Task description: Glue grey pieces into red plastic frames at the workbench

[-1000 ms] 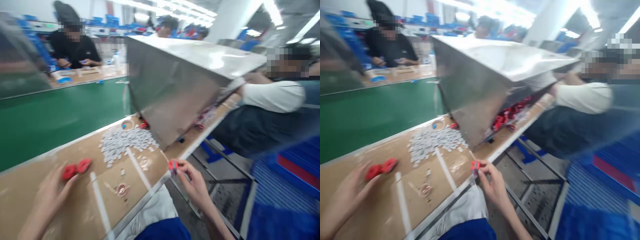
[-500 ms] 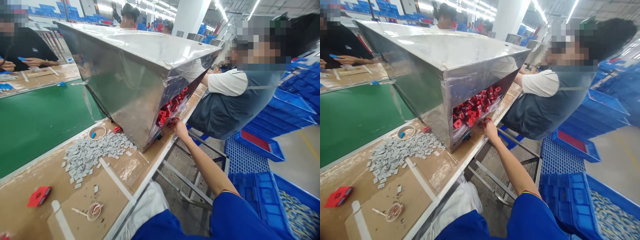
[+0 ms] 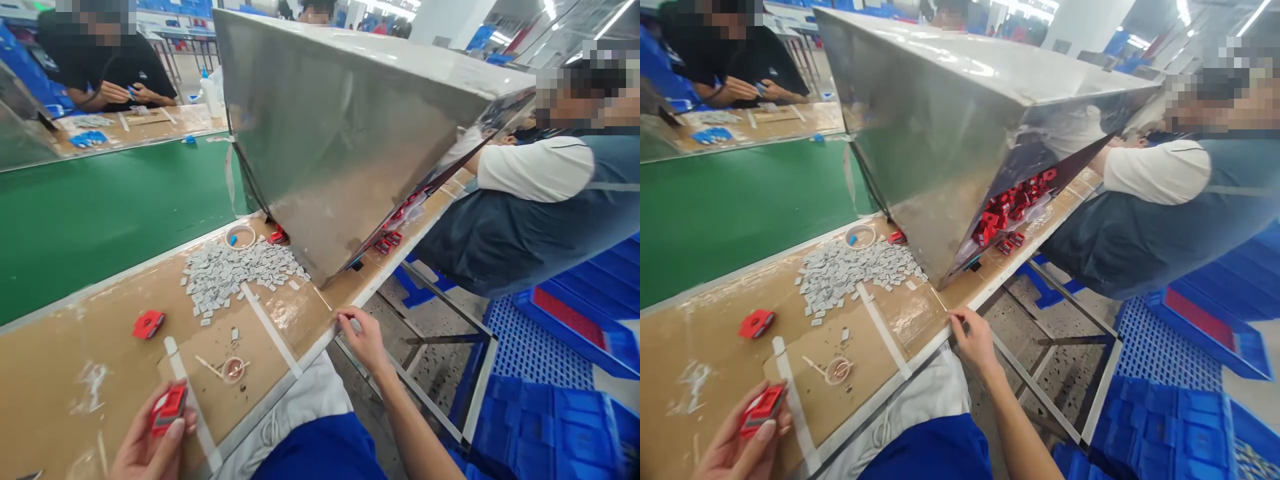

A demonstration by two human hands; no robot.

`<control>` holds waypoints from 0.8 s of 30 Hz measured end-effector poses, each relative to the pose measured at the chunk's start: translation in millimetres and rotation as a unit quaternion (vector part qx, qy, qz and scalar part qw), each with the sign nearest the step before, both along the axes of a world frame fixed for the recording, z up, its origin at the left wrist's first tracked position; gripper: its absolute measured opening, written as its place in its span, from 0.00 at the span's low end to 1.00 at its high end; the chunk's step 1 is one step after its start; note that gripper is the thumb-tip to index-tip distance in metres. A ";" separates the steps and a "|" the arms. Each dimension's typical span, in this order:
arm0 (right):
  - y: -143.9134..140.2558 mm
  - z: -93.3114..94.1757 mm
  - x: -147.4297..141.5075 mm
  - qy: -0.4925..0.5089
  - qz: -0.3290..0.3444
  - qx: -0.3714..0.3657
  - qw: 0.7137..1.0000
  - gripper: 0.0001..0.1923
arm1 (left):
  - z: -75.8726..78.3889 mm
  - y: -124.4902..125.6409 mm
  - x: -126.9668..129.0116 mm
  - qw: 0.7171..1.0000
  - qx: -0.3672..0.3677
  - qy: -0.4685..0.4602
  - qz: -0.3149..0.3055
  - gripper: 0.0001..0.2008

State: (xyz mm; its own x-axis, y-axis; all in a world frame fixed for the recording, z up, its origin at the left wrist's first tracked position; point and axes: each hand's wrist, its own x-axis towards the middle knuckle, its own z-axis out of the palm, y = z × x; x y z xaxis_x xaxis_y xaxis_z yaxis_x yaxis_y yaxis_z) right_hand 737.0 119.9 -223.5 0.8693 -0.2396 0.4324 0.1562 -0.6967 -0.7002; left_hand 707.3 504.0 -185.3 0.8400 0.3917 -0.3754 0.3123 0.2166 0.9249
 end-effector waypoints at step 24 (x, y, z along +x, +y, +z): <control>120.5 29.4 16.4 0.134 0.380 0.033 0.915 0.12 | -2.9 -27.5 -12.2 0.950 -0.272 -0.126 -0.082 0.34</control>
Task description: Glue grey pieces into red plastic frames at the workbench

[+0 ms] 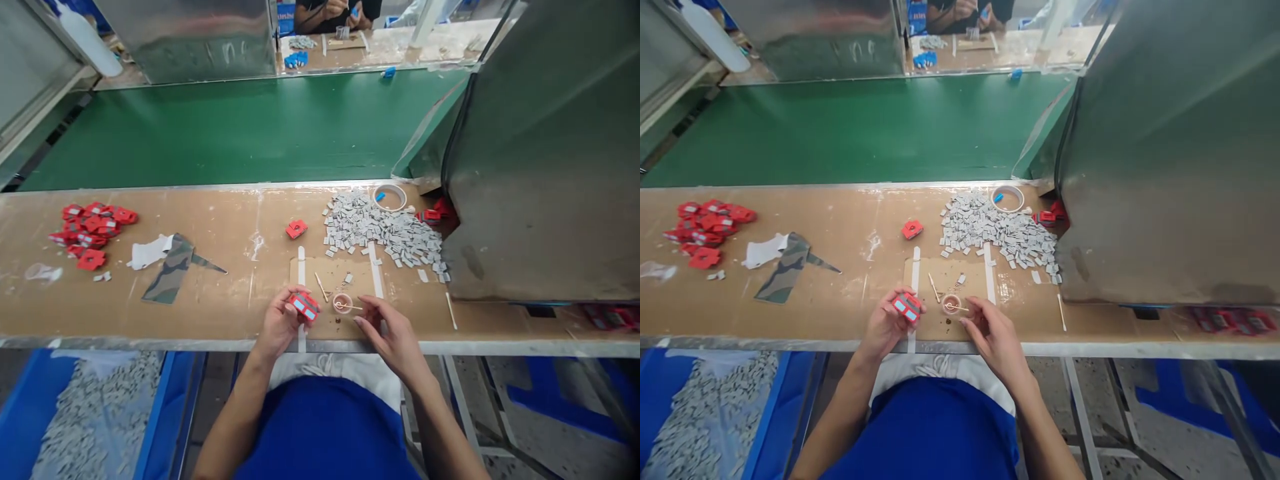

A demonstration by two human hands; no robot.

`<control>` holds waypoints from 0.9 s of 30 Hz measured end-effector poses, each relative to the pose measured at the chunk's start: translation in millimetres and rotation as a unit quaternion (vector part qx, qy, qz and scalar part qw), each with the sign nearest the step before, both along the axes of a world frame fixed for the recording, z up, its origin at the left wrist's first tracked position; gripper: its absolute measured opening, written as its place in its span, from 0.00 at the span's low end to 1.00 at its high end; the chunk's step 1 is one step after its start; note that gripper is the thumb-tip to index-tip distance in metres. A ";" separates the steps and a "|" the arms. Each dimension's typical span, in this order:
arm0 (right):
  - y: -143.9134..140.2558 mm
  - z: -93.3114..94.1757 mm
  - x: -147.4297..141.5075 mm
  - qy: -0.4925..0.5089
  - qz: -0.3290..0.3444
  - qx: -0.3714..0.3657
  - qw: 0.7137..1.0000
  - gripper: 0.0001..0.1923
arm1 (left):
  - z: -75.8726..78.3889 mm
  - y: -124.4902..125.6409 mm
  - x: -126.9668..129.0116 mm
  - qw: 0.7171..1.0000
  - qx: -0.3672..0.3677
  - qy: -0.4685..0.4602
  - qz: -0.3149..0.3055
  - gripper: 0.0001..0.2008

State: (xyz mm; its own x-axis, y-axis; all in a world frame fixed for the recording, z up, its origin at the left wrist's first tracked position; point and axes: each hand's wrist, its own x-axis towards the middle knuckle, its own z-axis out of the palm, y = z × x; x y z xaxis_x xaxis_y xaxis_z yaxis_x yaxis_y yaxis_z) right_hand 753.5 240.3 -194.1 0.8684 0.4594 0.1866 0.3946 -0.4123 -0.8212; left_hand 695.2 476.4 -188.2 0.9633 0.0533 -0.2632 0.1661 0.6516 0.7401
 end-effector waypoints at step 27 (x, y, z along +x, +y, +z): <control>23.7 -17.6 3.3 0.131 -0.173 0.226 0.950 0.16 | -20.1 -3.6 -17.0 0.934 0.346 -0.090 0.005 0.13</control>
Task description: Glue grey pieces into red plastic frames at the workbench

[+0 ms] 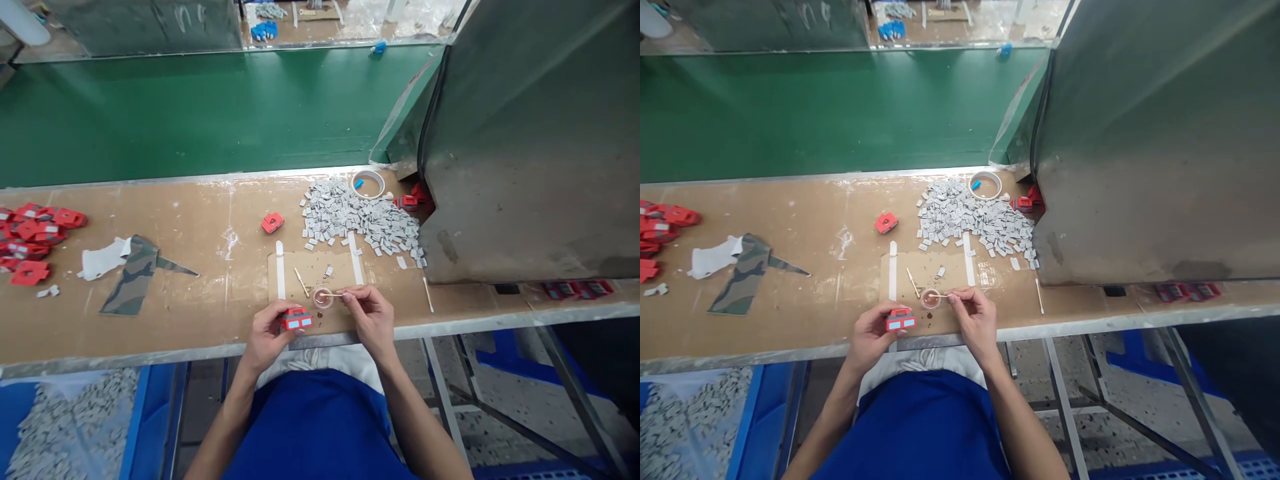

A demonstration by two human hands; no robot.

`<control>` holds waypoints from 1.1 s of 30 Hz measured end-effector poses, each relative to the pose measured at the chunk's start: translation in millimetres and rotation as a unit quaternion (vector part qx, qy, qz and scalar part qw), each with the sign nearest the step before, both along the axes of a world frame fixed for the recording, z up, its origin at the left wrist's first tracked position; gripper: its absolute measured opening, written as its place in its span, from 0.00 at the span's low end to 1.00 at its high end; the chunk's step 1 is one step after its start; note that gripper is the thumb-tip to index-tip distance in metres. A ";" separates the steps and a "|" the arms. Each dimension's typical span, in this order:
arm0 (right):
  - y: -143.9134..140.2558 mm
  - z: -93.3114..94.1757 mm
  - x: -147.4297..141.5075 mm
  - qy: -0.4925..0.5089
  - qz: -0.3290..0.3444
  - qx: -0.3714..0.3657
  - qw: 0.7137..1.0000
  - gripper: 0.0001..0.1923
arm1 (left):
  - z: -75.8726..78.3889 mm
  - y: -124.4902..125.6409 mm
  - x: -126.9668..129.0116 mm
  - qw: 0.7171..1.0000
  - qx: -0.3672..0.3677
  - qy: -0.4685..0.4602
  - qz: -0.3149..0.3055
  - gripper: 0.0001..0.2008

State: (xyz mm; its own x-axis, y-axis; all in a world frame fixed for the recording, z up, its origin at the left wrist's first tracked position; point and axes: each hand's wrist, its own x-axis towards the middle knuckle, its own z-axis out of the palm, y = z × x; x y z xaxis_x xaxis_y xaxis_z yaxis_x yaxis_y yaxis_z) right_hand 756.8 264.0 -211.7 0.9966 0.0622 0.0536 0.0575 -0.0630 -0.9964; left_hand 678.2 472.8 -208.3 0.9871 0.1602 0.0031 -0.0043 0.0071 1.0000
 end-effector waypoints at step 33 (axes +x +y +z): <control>8.4 47.5 -24.3 -0.085 0.090 -0.064 0.990 0.09 | 5.2 -3.2 2.0 0.996 0.076 0.002 -0.038 0.09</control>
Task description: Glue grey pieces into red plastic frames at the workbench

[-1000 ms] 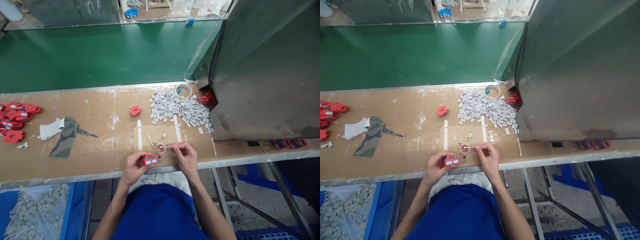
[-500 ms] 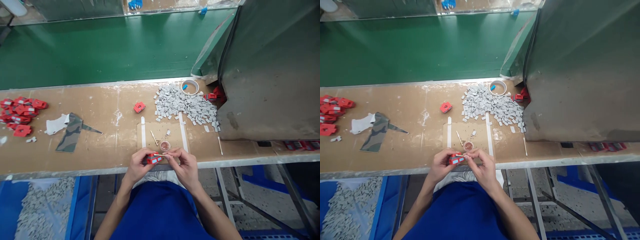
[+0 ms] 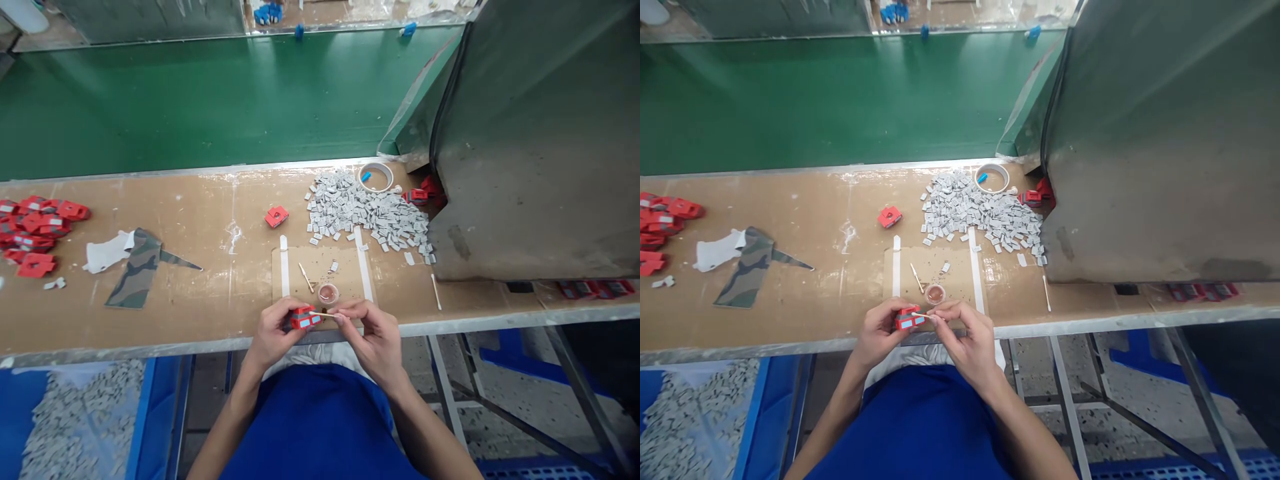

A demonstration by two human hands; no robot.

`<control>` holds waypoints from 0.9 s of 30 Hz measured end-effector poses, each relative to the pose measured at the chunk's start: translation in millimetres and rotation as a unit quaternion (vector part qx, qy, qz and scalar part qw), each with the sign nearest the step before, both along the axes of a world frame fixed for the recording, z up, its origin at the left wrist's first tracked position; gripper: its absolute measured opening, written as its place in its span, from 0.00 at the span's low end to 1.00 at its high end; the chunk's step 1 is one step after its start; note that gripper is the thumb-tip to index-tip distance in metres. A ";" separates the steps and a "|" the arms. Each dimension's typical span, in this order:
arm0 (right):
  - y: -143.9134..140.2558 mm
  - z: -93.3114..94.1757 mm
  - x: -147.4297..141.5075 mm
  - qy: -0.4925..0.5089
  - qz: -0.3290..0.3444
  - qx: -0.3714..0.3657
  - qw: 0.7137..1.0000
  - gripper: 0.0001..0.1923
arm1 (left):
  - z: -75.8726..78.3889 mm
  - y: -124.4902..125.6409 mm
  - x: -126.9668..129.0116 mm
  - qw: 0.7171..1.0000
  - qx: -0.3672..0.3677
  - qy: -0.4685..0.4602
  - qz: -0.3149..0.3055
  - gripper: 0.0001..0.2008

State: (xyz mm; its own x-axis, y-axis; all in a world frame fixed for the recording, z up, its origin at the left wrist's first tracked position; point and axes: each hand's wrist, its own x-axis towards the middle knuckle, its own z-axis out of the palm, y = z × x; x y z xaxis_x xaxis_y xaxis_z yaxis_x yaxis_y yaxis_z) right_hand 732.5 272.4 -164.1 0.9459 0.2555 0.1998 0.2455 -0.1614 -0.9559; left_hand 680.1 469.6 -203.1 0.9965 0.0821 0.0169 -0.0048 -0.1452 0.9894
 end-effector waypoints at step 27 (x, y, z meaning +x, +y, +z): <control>-36.4 -20.1 150.1 -0.173 0.107 -0.391 0.897 0.10 | -7.2 3.5 -1.6 1.000 0.013 -0.010 -0.001 0.08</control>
State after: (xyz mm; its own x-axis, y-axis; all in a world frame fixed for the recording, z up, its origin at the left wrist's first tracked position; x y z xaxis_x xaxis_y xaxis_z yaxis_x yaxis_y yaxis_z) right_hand 882.5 236.0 -184.2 0.7736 0.6150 0.1527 0.6121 -0.6631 -0.4308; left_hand 678.5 473.1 -210.3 0.9961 0.0794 0.0384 -0.0244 -0.1713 0.9849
